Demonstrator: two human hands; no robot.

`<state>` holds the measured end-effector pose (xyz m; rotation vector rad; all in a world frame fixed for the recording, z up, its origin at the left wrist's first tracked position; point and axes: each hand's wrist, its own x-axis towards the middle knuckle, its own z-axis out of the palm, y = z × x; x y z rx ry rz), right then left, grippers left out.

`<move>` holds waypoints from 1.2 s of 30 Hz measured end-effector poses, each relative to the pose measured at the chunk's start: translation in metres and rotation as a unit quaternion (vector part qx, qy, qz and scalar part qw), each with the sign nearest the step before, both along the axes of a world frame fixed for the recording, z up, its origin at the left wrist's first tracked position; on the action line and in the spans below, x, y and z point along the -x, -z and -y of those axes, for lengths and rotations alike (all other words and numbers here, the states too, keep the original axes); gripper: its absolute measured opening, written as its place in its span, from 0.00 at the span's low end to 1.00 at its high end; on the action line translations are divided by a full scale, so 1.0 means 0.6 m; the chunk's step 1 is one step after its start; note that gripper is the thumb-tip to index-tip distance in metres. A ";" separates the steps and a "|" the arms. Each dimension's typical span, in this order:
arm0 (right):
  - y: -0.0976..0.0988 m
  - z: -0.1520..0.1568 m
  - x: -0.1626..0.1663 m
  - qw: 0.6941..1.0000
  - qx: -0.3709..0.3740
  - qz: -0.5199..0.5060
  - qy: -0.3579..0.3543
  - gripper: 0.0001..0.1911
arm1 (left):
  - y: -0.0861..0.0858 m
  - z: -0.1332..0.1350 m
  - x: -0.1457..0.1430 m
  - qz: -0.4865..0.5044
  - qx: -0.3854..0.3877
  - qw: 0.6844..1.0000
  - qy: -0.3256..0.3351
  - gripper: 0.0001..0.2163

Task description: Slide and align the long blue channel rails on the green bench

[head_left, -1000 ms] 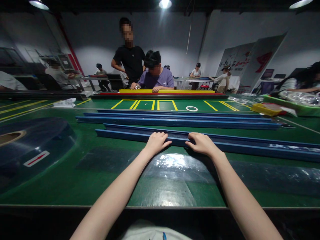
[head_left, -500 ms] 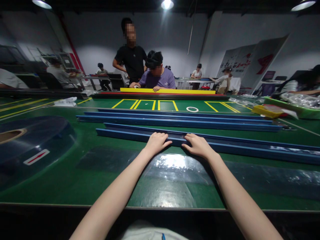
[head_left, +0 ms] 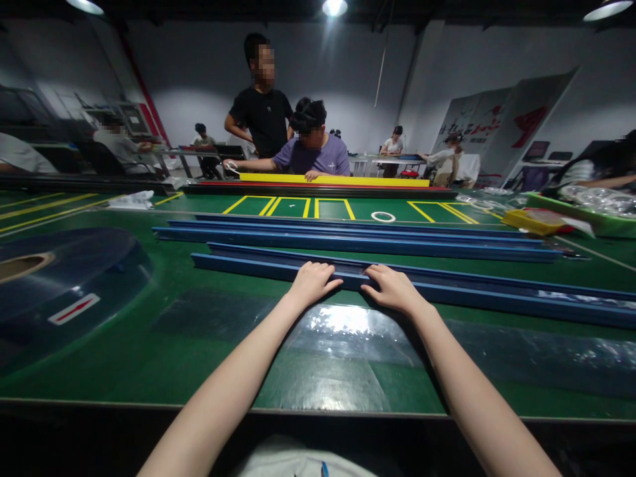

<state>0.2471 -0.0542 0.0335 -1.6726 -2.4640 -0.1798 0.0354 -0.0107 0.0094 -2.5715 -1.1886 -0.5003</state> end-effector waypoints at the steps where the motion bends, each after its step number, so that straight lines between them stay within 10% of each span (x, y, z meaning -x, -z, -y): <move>1: 0.000 0.000 0.000 1.000 -0.001 0.000 0.000 0.16 | 0.000 0.001 0.000 -0.002 -0.003 1.000 -0.001 0.15; 36: 0.001 -0.002 0.003 1.000 0.010 0.024 0.016 0.16 | 0.011 0.002 0.000 0.005 -0.029 1.000 0.005 0.16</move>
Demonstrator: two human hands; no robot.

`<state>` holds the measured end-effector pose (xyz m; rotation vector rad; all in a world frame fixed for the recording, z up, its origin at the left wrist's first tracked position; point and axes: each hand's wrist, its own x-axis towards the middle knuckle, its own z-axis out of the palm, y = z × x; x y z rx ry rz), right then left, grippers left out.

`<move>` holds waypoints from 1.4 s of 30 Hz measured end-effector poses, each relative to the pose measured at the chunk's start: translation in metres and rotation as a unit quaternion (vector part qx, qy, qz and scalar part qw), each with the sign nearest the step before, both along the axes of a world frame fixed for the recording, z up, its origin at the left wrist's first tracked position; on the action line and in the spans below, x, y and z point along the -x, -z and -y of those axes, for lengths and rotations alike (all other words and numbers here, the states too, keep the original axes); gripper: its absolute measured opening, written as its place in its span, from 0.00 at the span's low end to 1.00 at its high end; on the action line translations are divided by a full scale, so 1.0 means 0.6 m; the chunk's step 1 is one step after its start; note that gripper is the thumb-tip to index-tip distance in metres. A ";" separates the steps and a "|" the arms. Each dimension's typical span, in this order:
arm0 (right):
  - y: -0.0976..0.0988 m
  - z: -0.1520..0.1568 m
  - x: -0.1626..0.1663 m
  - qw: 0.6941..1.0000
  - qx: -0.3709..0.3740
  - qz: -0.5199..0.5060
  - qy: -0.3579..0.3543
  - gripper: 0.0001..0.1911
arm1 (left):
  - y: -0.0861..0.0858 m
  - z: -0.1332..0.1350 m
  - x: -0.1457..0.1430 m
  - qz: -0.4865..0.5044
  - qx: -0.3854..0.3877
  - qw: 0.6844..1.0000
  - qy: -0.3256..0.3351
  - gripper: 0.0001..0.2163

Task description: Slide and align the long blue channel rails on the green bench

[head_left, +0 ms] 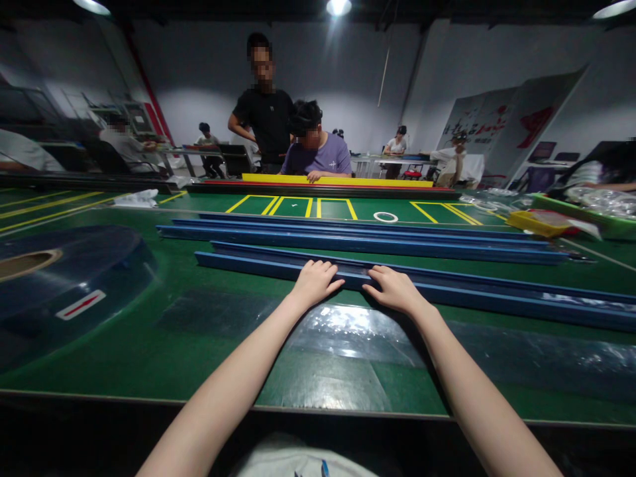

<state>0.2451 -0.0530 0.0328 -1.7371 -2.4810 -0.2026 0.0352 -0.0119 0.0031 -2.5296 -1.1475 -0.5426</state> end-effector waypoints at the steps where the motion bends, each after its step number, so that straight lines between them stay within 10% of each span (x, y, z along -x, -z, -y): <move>1: 0.000 0.000 0.000 1.000 0.001 0.000 0.001 0.16 | 0.000 0.000 0.000 0.001 0.000 1.000 0.000 0.16; 42: 0.002 -0.002 -0.001 1.000 -0.003 0.009 0.004 0.17 | -0.002 0.002 -0.001 -0.009 -0.013 1.000 -0.001 0.15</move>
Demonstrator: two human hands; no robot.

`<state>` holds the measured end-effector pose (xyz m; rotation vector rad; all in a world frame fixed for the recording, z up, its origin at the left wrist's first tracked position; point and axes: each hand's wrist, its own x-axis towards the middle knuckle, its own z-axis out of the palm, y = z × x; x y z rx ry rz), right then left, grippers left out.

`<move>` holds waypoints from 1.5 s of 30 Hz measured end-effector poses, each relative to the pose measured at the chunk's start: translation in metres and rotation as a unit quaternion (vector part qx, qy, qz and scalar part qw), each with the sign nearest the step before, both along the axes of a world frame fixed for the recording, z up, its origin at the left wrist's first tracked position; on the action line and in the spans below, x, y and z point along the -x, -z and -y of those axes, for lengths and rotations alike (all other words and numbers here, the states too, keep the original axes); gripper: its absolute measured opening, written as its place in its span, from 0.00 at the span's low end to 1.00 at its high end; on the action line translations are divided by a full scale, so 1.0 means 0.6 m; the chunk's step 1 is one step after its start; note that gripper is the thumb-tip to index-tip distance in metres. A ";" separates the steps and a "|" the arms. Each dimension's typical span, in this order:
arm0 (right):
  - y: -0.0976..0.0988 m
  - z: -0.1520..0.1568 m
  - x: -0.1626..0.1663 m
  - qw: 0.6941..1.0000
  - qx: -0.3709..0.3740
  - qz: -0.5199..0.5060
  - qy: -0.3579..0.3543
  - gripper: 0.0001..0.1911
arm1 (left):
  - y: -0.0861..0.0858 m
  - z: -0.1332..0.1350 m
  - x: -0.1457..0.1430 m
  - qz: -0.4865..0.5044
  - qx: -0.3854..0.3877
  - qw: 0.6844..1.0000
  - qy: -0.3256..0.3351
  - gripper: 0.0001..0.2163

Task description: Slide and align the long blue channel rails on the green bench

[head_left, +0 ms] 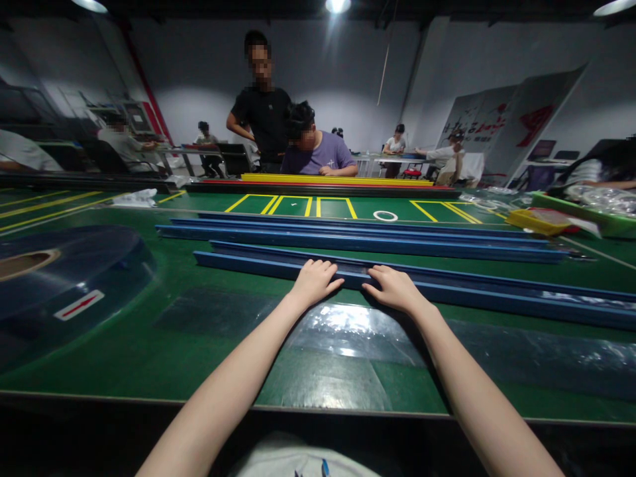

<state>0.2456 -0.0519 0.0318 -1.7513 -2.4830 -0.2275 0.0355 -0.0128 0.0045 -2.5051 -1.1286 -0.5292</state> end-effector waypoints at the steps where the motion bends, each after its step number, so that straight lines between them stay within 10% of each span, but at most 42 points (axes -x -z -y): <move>1: 0.000 0.000 0.000 1.000 0.000 0.000 0.000 0.17 | 0.000 0.000 0.000 0.000 0.000 1.000 0.000 0.15; 45: -0.003 0.002 0.002 1.000 0.006 -0.001 0.006 0.18 | -0.005 0.002 -0.001 -0.003 0.025 1.000 -0.006 0.16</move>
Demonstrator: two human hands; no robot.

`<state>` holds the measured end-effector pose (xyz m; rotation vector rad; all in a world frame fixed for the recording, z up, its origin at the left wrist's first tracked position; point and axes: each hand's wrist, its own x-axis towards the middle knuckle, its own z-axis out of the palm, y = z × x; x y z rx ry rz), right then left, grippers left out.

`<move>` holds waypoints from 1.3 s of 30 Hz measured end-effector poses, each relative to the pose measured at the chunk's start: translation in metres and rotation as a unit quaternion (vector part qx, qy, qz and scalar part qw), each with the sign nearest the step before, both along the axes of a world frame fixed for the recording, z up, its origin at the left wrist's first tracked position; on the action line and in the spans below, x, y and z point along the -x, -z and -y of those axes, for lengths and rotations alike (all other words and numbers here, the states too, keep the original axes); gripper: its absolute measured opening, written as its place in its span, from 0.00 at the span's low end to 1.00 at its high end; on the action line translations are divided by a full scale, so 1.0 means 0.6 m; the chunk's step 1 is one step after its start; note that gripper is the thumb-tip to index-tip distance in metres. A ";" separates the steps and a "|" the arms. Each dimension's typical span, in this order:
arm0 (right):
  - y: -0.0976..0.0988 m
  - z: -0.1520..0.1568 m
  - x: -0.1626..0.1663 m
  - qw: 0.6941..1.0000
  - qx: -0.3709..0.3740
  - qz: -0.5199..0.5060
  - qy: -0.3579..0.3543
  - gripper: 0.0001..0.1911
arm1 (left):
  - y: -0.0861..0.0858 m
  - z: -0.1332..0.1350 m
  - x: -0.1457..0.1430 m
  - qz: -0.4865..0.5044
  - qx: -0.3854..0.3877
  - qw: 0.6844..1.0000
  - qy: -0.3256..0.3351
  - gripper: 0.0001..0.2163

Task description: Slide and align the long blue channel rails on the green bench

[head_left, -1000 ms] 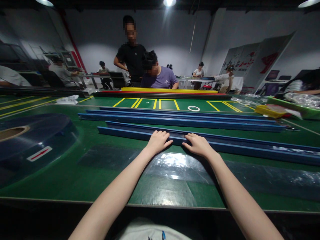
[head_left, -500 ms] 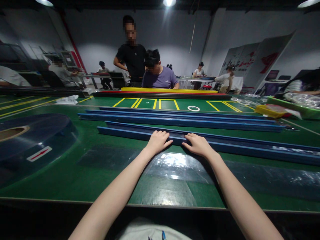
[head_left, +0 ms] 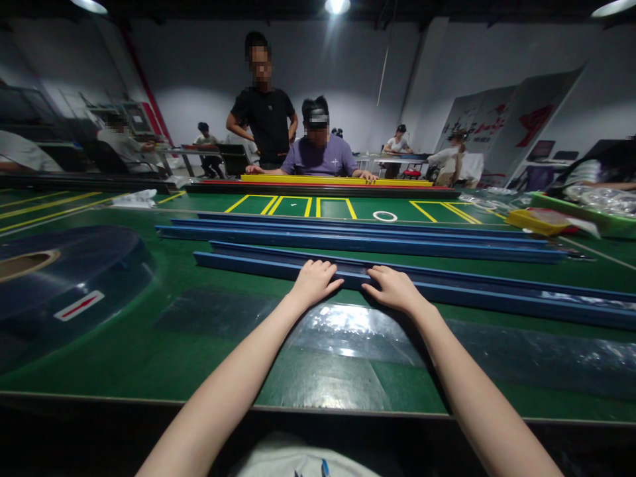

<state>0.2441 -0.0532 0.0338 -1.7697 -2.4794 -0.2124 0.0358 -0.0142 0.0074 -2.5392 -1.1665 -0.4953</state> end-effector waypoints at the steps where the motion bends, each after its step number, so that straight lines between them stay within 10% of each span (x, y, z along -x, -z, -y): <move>1: 0.001 0.000 0.000 1.000 -0.001 0.001 -0.001 0.18 | 0.000 0.000 0.000 0.000 0.000 1.000 0.000 0.16; 23: -0.001 0.003 0.002 1.000 -0.008 -0.005 -0.004 0.18 | 0.003 -0.001 0.001 0.008 -0.004 1.000 0.007 0.15; 39: 0.003 -0.018 0.045 0.983 -0.142 -0.117 -0.006 0.15 | -0.004 0.003 0.004 0.000 0.004 1.000 0.011 0.14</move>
